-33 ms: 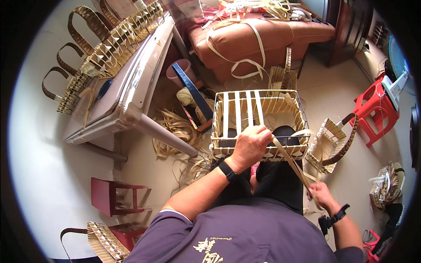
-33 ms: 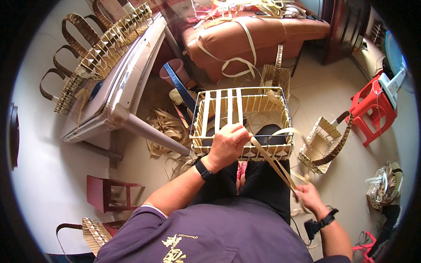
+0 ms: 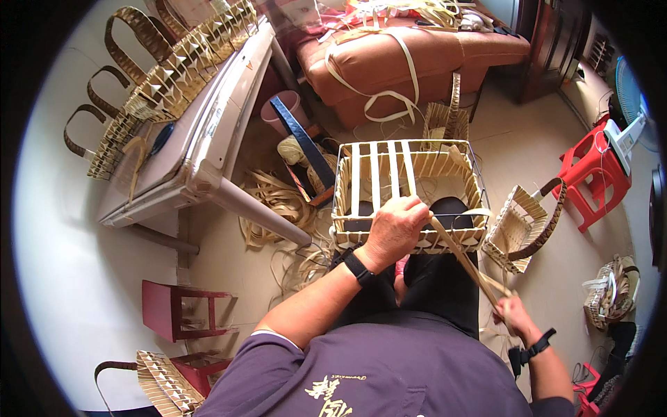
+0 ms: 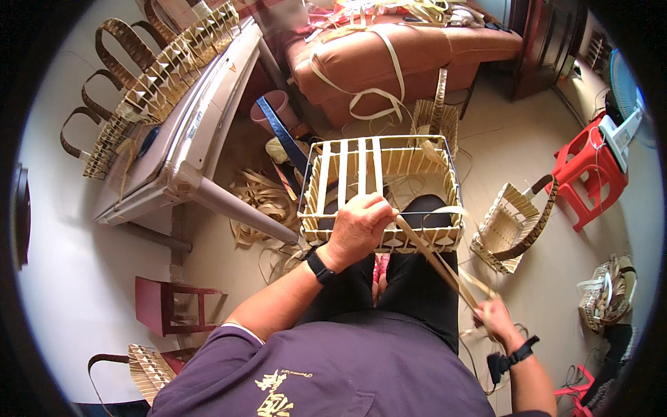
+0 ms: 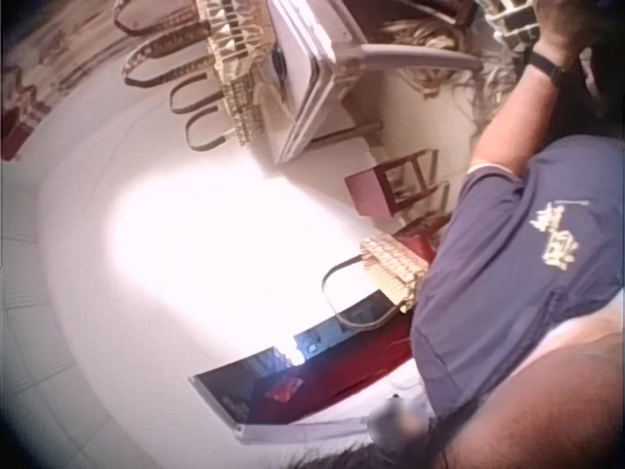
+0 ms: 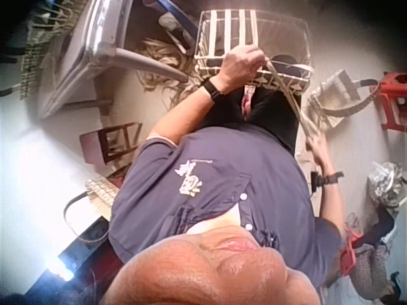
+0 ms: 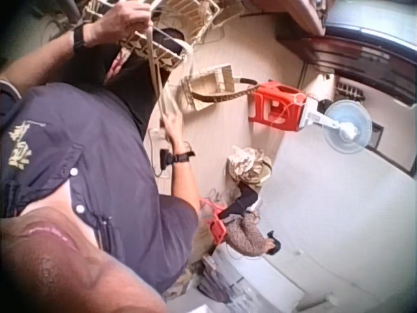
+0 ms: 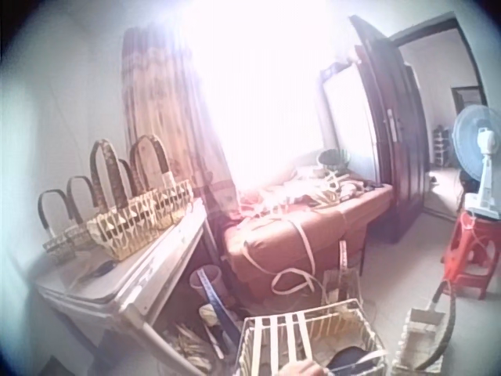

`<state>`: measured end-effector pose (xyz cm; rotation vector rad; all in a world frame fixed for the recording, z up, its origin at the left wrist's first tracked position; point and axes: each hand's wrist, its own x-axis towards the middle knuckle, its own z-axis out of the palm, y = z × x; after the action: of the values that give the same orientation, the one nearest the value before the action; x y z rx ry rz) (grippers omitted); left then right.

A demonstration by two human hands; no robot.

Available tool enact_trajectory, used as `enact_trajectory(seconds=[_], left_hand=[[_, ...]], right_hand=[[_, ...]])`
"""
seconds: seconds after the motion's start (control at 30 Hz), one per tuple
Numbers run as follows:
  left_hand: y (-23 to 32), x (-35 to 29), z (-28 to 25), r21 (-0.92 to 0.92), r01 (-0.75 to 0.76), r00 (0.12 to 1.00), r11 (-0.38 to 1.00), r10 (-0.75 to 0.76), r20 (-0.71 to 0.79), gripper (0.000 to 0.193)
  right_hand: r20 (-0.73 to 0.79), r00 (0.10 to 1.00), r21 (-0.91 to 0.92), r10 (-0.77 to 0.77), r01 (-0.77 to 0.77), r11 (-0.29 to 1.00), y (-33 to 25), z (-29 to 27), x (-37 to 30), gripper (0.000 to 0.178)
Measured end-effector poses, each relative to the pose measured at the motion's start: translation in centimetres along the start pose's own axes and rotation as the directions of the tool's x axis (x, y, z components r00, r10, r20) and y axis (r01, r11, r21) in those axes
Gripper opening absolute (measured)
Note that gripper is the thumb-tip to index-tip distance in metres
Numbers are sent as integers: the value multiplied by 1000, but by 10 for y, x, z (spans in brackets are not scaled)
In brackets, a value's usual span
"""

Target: The person weaves a basket by hand, threading thin strips of material through a wooden frame and over existing cross-strips.

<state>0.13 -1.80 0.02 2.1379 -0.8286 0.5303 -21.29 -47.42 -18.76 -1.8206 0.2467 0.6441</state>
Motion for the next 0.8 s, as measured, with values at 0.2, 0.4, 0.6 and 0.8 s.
enact_trajectory(seconds=[0.2, 0.4, 0.6, 0.8], left_hand=[[-2, -6, -5, 61, -101, 995, 993, 102, -20, 13], [2, -4, -14, 71, -64, 998, 995, 64, 4, 12], [0, -3, -6, 67, -45, 999, 997, 46, -16, 13], [-2, -2, -8, 43, -26, 1000, 999, 27, -12, 11]], right_hand=[[237, 946, 891, 221, -302, 340, 61, 5, -120, 53], [-77, 950, 943, 302, -28, 330, 71, -39, -153, 48], [27, 831, -189, 555, -541, 820, 80, -97, -141, 29], [-323, 829, -295, -457, 371, 881, -246, 19, -23, 19]])
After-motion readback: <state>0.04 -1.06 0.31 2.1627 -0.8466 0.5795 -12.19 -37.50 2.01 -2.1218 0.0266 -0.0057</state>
